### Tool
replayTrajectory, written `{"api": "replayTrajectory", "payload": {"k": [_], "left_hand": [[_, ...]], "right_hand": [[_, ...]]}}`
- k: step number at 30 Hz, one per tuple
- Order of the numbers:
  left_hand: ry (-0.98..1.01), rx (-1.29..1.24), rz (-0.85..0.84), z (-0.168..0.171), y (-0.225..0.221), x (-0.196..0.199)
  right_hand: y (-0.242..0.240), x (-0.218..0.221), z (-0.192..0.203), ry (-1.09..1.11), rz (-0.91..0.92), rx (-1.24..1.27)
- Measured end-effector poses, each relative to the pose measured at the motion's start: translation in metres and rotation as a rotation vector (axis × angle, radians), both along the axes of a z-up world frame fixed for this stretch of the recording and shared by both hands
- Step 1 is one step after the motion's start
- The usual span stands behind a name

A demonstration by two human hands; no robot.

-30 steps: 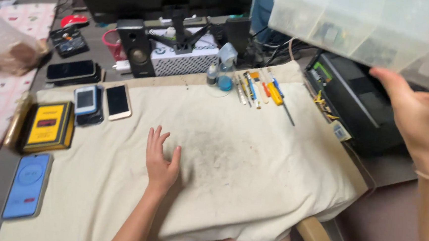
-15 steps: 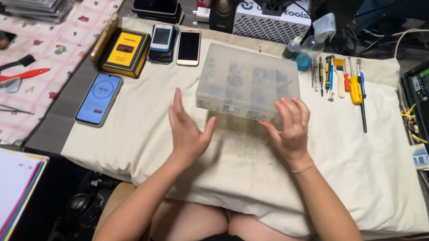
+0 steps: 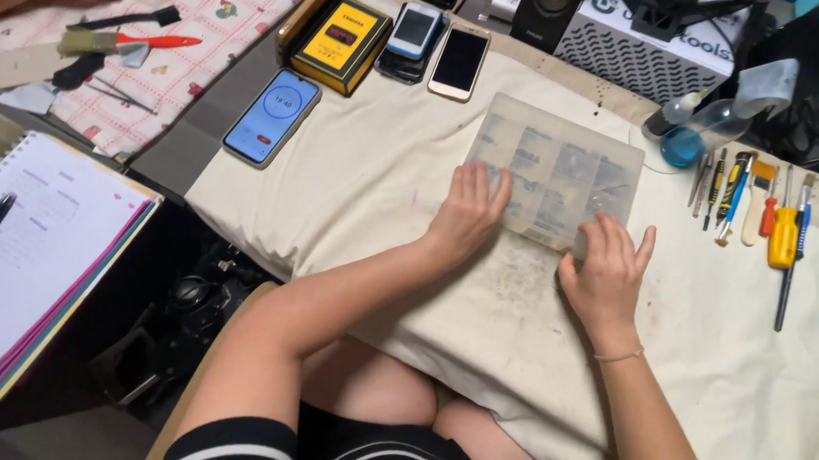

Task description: Emptying a storage container of small electronic parts onto a work surface and sorting them using a small tool.

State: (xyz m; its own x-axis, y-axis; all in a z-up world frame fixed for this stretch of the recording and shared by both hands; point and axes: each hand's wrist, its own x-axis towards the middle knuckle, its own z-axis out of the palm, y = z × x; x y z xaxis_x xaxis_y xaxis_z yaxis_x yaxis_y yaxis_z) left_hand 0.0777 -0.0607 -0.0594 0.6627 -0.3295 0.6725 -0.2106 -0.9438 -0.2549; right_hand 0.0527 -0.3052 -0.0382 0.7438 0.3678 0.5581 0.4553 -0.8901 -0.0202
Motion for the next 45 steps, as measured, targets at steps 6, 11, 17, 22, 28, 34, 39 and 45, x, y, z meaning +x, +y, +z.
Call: {"api": "replayTrajectory", "payload": {"k": [6, 11, 17, 22, 28, 34, 39, 45], "left_hand": [[0.032, 0.243, 0.278, -0.033, -0.039, 0.021], [0.012, 0.240, 0.279, -0.041, -0.040, 0.026], [-0.017, 0.323, 0.225, -0.015, -0.034, 0.014], [0.039, 0.325, 0.151, 0.038, -0.038, -0.002], [0.285, -0.104, -0.132, 0.172, 0.008, 0.000], [0.550, -1.314, -0.210, 0.167, 0.104, 0.073], [0.714, -2.039, -0.200, 0.048, 0.067, 0.038], [0.604, -2.172, -0.017, 0.026, 0.024, 0.029]], "right_hand": [[0.015, 0.008, -0.002, -0.257, -0.095, -0.432], [0.017, 0.007, 0.006, -0.285, -0.110, -0.570], [0.009, 0.010, 0.009, -0.186, -0.081, -0.555], [-0.006, -0.004, 0.047, -0.067, -0.010, -0.027], [-0.023, -0.017, 0.028, 0.033, -0.229, 0.669], [-0.016, -0.027, 0.016, 0.419, -0.328, 0.814], [-0.031, -0.016, -0.024, 0.382, -0.310, 0.837], [-0.018, -0.018, -0.003, 0.439, -0.295, 0.942]]}}
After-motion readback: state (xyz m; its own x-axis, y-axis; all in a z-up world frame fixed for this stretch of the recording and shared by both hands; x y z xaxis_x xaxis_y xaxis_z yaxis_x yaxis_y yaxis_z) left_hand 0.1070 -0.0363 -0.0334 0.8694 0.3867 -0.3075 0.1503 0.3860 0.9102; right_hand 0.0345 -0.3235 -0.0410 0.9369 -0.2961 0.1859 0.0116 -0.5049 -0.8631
